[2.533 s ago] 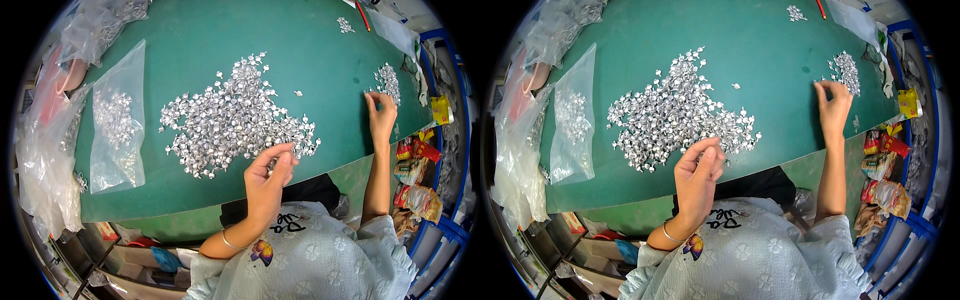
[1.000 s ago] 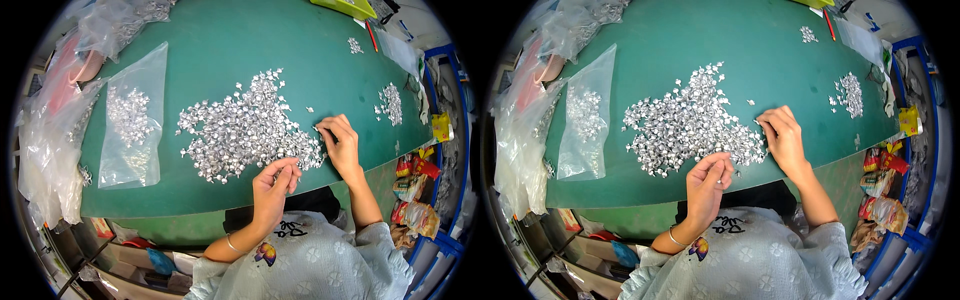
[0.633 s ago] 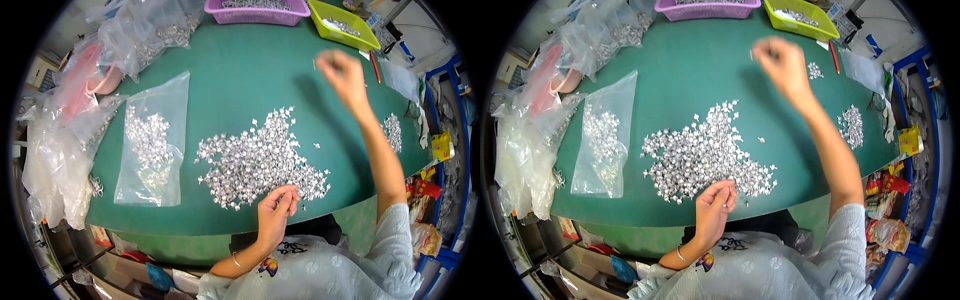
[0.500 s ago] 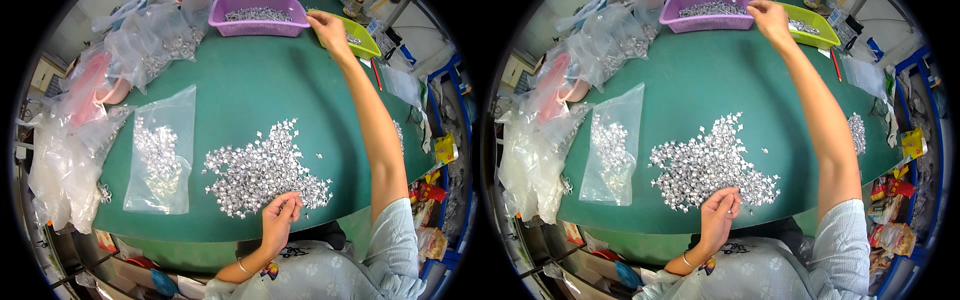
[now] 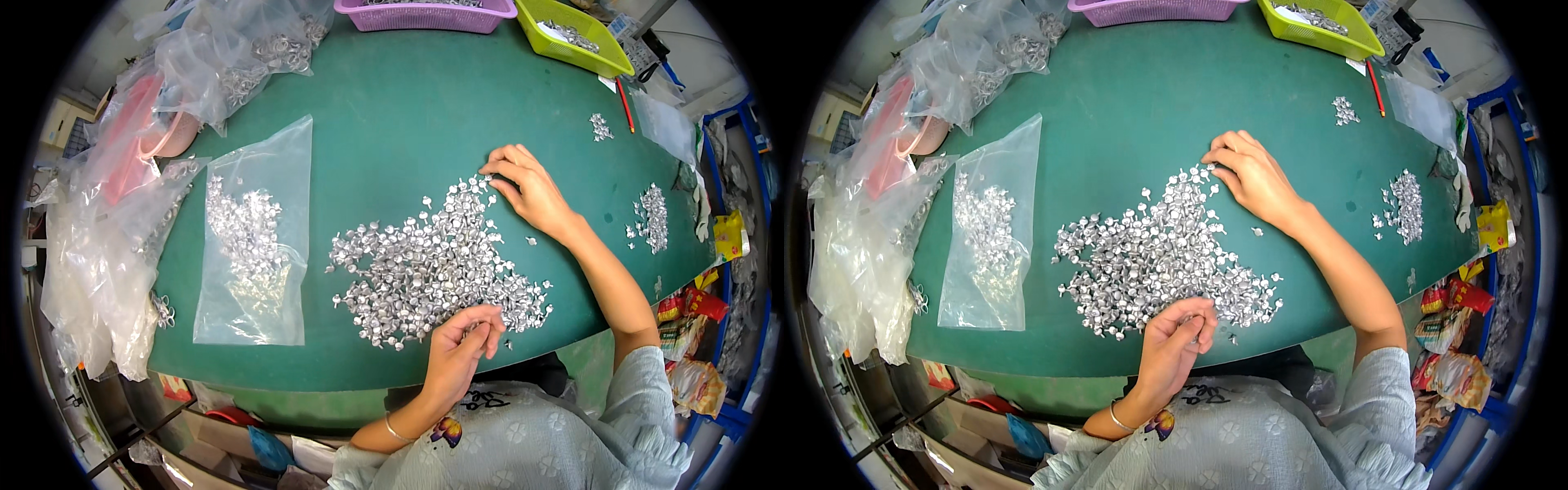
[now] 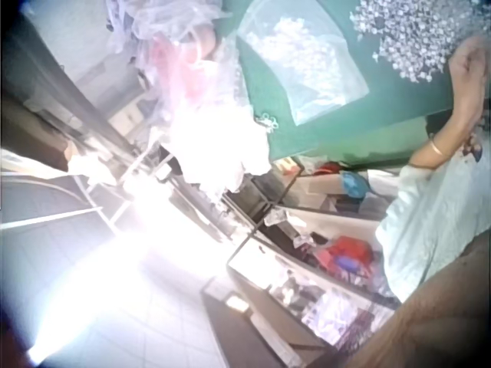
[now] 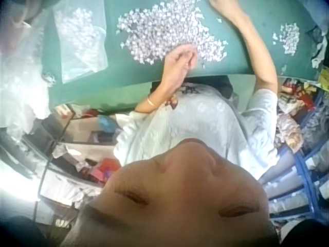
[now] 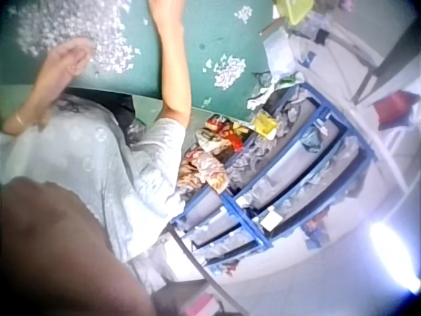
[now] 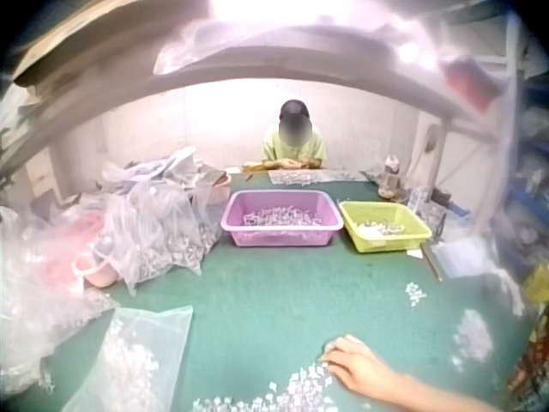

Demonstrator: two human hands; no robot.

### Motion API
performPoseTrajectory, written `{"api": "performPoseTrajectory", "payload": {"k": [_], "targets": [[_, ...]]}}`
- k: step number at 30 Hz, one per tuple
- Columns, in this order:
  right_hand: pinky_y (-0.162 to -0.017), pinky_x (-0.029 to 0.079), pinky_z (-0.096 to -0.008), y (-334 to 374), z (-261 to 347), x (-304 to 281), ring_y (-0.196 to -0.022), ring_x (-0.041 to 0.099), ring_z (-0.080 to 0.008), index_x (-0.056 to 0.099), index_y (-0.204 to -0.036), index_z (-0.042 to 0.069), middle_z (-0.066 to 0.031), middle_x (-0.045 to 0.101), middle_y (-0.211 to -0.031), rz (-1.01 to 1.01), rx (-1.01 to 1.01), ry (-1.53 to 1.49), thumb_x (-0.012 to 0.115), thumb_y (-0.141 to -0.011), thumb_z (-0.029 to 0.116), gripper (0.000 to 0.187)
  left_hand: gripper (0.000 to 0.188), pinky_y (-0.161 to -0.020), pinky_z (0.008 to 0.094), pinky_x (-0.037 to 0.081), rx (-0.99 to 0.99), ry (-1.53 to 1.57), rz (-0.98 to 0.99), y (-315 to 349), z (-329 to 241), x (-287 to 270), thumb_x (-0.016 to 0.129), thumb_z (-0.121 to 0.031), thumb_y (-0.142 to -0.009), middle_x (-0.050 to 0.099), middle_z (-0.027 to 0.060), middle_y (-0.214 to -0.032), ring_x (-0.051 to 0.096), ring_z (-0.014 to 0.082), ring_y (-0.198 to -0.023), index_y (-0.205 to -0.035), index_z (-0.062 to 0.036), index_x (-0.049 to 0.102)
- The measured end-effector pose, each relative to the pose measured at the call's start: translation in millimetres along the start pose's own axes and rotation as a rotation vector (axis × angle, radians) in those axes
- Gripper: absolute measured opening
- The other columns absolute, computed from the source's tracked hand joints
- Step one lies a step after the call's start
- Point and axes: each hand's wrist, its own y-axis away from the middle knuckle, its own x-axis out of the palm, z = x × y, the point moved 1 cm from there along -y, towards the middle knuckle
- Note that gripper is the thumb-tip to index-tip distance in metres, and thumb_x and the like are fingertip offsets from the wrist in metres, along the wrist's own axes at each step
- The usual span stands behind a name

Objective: The person sits at a green workbench and repeatedly picks up small silver metal pieces from a large pile. They manipulate each piece individually with both hands, appearing to join or adjust them, before placing the finished units into a separate pile on the right side of the table.

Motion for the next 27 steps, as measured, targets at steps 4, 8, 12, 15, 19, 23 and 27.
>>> {"api": "performPoseTrajectory", "payload": {"k": [4, 8, 12, 15, 19, 23, 27], "targets": [[-0.074, 0.042, -0.0348, 1, 1, 6, -0.08, 0.052, -0.0249, 0.058, -0.089, 0.002, -0.009, 0.055, -0.086, -0.101, -0.037, 0.016, 0.062, -0.074, 0.003, 0.015, 0.022, -0.058, 0.0219, 0.035, 0.002, -0.013, -0.012, -1, -2, 4, 0.044, 0.0, -0.089, 0.055, 0.0063, -0.087, 0.045, 0.0091, -0.068, -0.108, 0.0013, 0.055], [-0.067, 0.044, -0.0284, 16, 29, -6, -0.073, 0.056, -0.0151, 0.057, -0.094, 0.001, -0.0072, 0.059, -0.081, -0.033, 0.285, -0.371, 0.061, -0.078, 0.003, 0.017, 0.022, -0.057, 0.0208, 0.034, 0.049, -0.012, -0.061, -3, -2, 2, 0.045, -0.001, -0.089, 0.054, 0.0058, -0.086, 0.043, 0.0084, -0.066, -0.108, 0.0011, 0.055], [-0.07, 0.046, -0.0234, 50, 74, -18, -0.079, 0.058, -0.0097, 0.057, -0.098, -0.002, -0.0055, 0.06, -0.087, -0.004, 0.44, -1.104, 0.058, -0.084, 0.003, 0.016, 0.023, -0.055, 0.0198, 0.032, 0.188, -0.071, -0.087, -7, -6, 8, 0.048, -0.002, -0.088, 0.054, 0.0058, -0.086, 0.04, 0.0071, -0.063, -0.11, 0.0008, 0.054], [-0.073, 0.047, -0.022, 70, 98, -27, -0.083, 0.058, -0.0092, 0.057, -0.101, -0.004, -0.0067, 0.061, -0.091, 0.097, 0.536, -1.156, 0.057, -0.085, 0.002, 0.018, 0.027, -0.062, 0.0184, 0.038, 0.277, -0.147, -0.12, -10, -11, 13, 0.057, -0.001, -0.084, 0.056, 0.0036, -0.085, 0.046, 0.0058, -0.07, -0.11, -0.0005, 0.055], [-0.07, 0.047, -0.0215, 85, 111, -30, -0.082, 0.057, -0.0078, 0.057, -0.1, -0.005, -0.0064, 0.061, -0.09, 0.13, 0.483, -1.132, 0.055, -0.085, -0.002, 0.016, 0.028, -0.069, 0.0211, 0.042, 0.447, -0.389, -0.124, -7, -14, 18, 0.061, 0.005, -0.077, 0.057, 0.0039, -0.085, 0.05, 0.0086, -0.076, -0.105, 0.0011, 0.058], [-0.067, 0.046, -0.021, 92, 115, -33, -0.079, 0.057, -0.0071, 0.057, -0.099, -0.005, -0.0065, 0.061, -0.089, 0.077, 0.44, -1.128, 0.056, -0.083, -0.005, 0.017, 0.02, -0.072, 0.023, 0.042, 0.507, -0.529, -0.092, -3, -18, 21, 0.061, 0.006, -0.076, 0.06, 0.0074, -0.088, 0.052, 0.0108, -0.078, -0.095, 0.0026, 0.062], [-0.066, 0.046, -0.0206, 96, 119, -40, -0.076, 0.056, -0.0072, 0.057, -0.098, -0.005, -0.0078, 0.062, -0.089, 0.082, 0.394, -1.018, 0.057, -0.081, -0.007, 0.017, 0.015, -0.069, 0.0219, 0.044, 0.513, -0.538, -0.069, 0, -20, 22, 0.062, 0.005, -0.077, 0.061, 0.0079, -0.091, 0.054, 0.0097, -0.077, -0.092, 0.0021, 0.063]]}}
